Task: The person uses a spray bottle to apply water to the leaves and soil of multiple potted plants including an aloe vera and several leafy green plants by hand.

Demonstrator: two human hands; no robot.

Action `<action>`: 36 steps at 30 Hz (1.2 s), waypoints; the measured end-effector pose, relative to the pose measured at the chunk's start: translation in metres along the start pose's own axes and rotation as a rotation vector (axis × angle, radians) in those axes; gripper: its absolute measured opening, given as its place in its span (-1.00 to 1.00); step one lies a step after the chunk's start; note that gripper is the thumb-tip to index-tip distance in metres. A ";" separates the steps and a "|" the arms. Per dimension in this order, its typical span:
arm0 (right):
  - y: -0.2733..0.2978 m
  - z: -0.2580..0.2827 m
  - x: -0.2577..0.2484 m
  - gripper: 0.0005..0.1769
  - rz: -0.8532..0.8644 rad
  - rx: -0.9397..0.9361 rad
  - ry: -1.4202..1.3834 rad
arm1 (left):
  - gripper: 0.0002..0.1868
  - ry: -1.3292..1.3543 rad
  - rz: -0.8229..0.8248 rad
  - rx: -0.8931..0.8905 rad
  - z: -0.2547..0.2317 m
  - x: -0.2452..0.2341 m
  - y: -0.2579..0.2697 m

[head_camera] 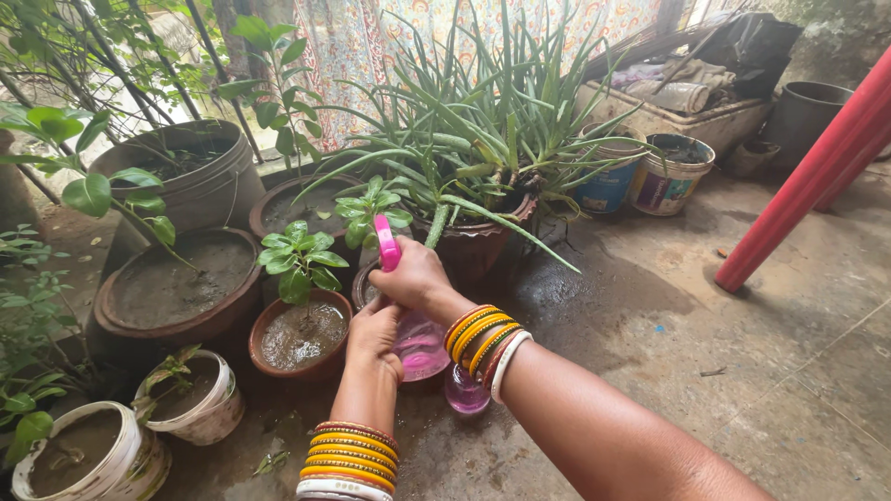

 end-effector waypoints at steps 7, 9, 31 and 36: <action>0.013 0.005 0.001 -0.57 0.017 -0.039 -0.042 | -0.61 0.025 -0.048 0.002 -0.008 0.007 0.035; 0.016 0.001 0.002 -0.59 0.018 -0.056 0.000 | -0.61 0.015 -0.031 0.018 -0.005 0.004 0.033; 0.014 -0.011 -0.004 -0.53 0.047 -0.072 0.060 | -0.65 -0.039 -0.012 0.044 0.008 0.010 0.036; 0.014 -0.009 -0.008 -0.54 0.037 -0.108 0.037 | -0.63 -0.048 -0.038 0.038 0.005 0.014 0.039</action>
Point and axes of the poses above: each hand's wrist, its own y-axis away from the middle knuckle, its own x-axis out of the palm, z = x × y, the point moved 4 cm from there along -y, towards the middle knuckle, and after that the axes turned 1 degree about -y, right-handed, at the moved point
